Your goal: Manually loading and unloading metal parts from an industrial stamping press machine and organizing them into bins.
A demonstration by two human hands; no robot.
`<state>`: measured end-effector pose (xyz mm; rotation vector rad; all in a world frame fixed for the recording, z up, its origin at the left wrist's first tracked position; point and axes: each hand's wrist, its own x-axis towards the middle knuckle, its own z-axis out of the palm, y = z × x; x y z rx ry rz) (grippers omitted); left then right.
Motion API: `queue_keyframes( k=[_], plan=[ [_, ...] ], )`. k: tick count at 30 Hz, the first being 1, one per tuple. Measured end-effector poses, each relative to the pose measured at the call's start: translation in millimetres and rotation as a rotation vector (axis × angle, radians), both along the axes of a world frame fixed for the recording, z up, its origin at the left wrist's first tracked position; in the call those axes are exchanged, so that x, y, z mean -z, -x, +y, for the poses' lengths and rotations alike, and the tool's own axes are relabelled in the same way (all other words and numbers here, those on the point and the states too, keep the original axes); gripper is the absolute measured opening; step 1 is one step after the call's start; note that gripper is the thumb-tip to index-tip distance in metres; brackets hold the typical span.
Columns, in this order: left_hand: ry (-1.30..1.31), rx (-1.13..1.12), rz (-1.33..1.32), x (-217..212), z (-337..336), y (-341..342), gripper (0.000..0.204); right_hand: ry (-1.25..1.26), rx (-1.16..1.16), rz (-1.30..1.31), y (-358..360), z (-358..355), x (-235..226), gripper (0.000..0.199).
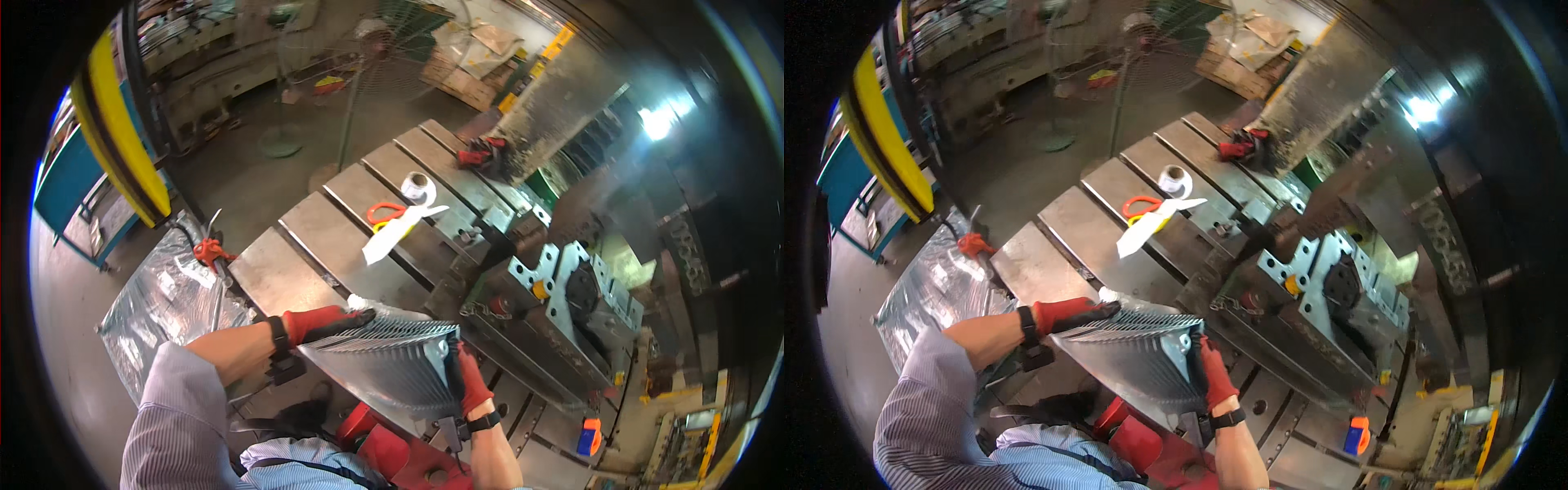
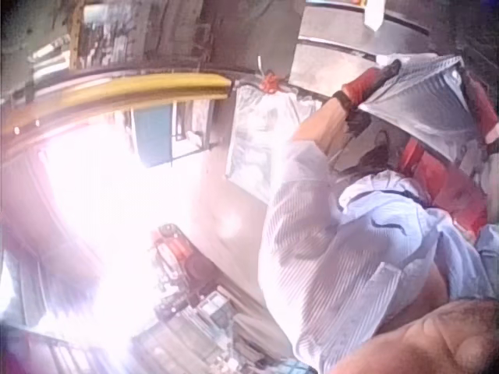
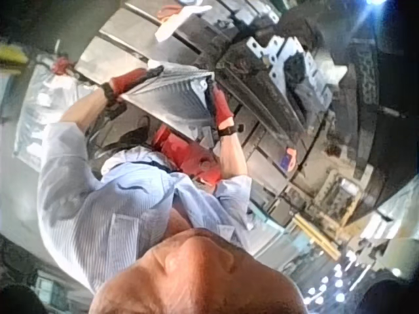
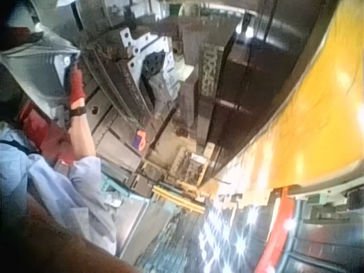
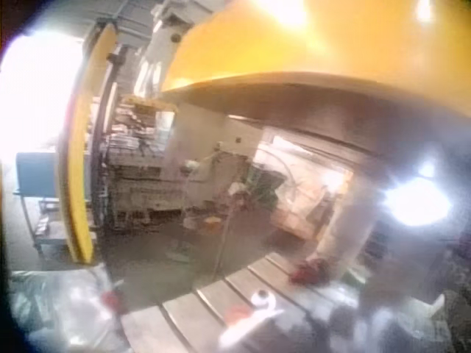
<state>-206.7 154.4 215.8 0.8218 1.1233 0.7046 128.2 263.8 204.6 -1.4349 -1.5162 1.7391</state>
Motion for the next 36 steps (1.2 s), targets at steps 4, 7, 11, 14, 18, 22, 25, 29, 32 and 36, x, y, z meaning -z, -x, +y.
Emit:
queue_keyframes(
  k=[4,7,11,14,18,22,25,29,32,36],
  plan=[
    [-0.028,0.088,0.183,-22,-29,-8,0.062,-0.172,0.048,-0.142,-13,-67,11,0.045],
    [-0.121,0.177,0.187,36,-56,8,0.051,-0.1,0.022,-0.204,4,-113,-32,0.041],
    [-0.181,0.22,0.031,35,-82,-7,0.051,0.037,0.004,-0.338,-3,-166,-88,0.043],
    [-0.057,0.333,0.049,32,-99,-16,0.047,0.129,0.081,-0.324,-18,-213,-94,0.044],
    [-0.127,0.58,0.026,16,-110,-54,0.047,0.127,0.332,-0.241,-44,-294,-88,0.047],
    [-0.328,0.95,0.113,3,-109,-86,0.05,0.062,0.499,-0.268,-55,-355,-91,0.045],
    [0.02,1.14,0.124,1,-124,-132,0.05,-0.018,0.633,-0.224,-62,-417,-61,0.046],
    [-0.019,1.453,0.101,-3,-177,-225,0.051,0.051,0.925,-0.274,-65,-523,-42,0.049],
    [-0.036,1.66,0.109,-12,-232,-275,0.051,0.163,1.137,-0.134,-57,-610,-41,0.052],
    [-0.054,1.933,0.166,-35,-293,-324,0.051,0.141,1.457,-0.031,-26,-702,-38,0.05]
  ],
)
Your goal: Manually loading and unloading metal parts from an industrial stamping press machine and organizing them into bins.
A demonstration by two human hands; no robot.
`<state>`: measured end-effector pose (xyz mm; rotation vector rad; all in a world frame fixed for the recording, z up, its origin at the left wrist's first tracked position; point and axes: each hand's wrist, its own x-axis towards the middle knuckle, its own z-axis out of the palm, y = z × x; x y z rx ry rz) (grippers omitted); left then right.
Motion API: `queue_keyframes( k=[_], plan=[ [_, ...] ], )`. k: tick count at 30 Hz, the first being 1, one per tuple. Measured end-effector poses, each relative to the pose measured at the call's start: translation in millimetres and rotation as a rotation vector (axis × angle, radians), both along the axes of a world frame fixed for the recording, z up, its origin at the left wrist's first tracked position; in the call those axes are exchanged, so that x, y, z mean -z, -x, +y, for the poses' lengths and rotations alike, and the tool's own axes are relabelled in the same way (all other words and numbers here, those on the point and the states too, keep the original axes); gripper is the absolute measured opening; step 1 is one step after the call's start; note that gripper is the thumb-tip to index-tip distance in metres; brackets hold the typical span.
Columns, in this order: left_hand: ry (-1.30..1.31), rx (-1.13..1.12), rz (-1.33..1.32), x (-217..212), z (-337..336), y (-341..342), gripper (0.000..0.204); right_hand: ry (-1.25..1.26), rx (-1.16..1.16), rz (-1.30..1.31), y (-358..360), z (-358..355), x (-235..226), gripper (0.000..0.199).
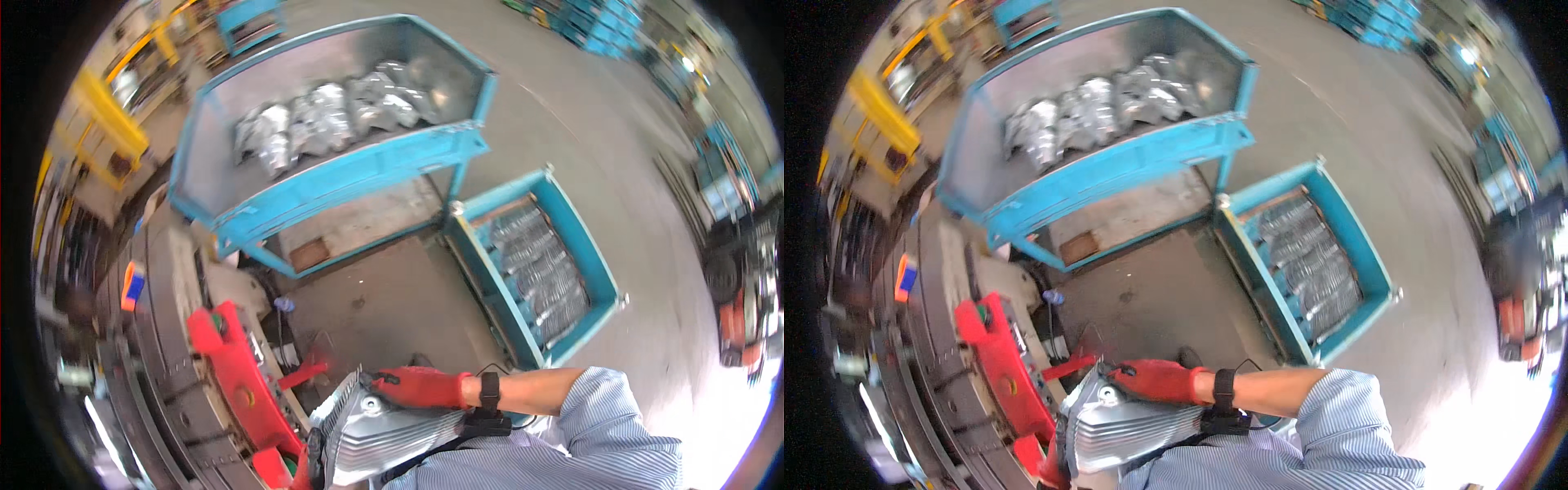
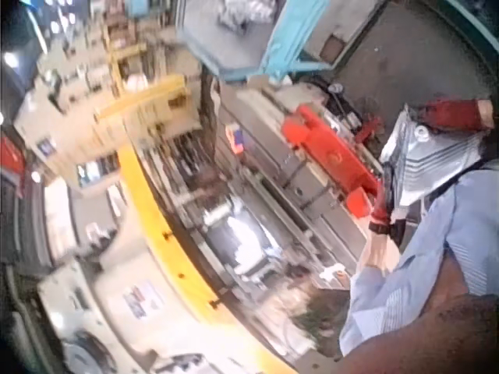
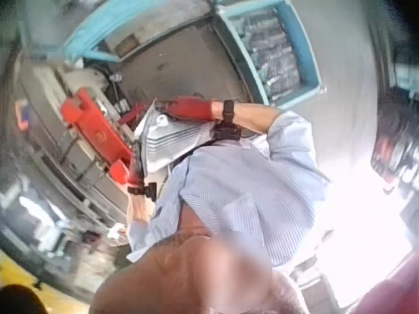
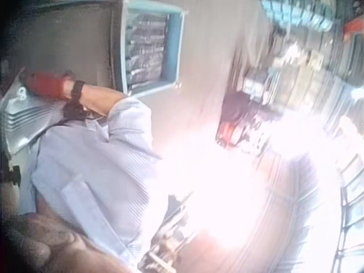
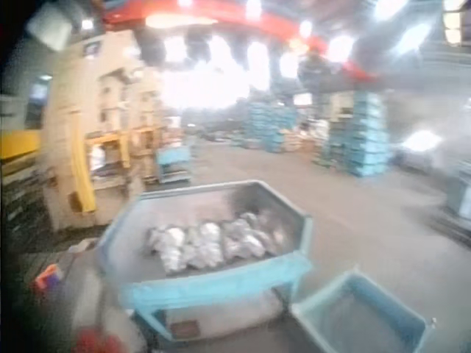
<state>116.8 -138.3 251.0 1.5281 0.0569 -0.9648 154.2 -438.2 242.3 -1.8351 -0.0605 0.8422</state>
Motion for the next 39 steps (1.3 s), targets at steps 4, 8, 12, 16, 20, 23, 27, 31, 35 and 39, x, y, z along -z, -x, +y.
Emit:
queue_keyframes(
  k=[4,8,12,16,20,23,27,31,35,39],
  plan=[
    [-0.02,0.241,-0.009,-11,-65,-59,0.051,0.015,0.333,0.049,24,-76,-11,0.049],
    [0.034,0.237,0.316,-12,-156,-113,0.058,-0.068,0.651,0.064,64,-130,2,0.051],
    [-0.005,0.452,0.39,-8,-221,-158,0.053,-0.057,0.932,0.114,85,-152,-9,0.054],
    [-0.07,0.717,0.355,16,-277,-203,0.047,-0.109,1.195,0.115,97,-165,12,0.057],
    [-0.138,0.665,0.685,42,-308,-262,0.037,-0.144,1.415,0.054,73,-176,-10,0.05],
    [-0.162,0.767,0.691,83,-324,-304,0.041,-0.235,1.438,0.13,42,-193,-22,0.045],
    [-0.219,0.945,0.637,31,-409,-318,0.047,-0.297,1.627,0.194,40,-204,-4,0.041],
    [-0.257,1.193,0.616,49,-455,-326,0.048,-0.252,1.766,0.284,38,-209,-18,0.037],
    [-0.173,1.319,0.538,71,-493,-303,0.045,-0.277,1.955,0.318,66,-191,-8,0.035],
    [-0.091,1.558,0.52,90,-527,-273,0.042,-0.323,2.083,0.312,98,-179,-6,0.037]
  ],
)
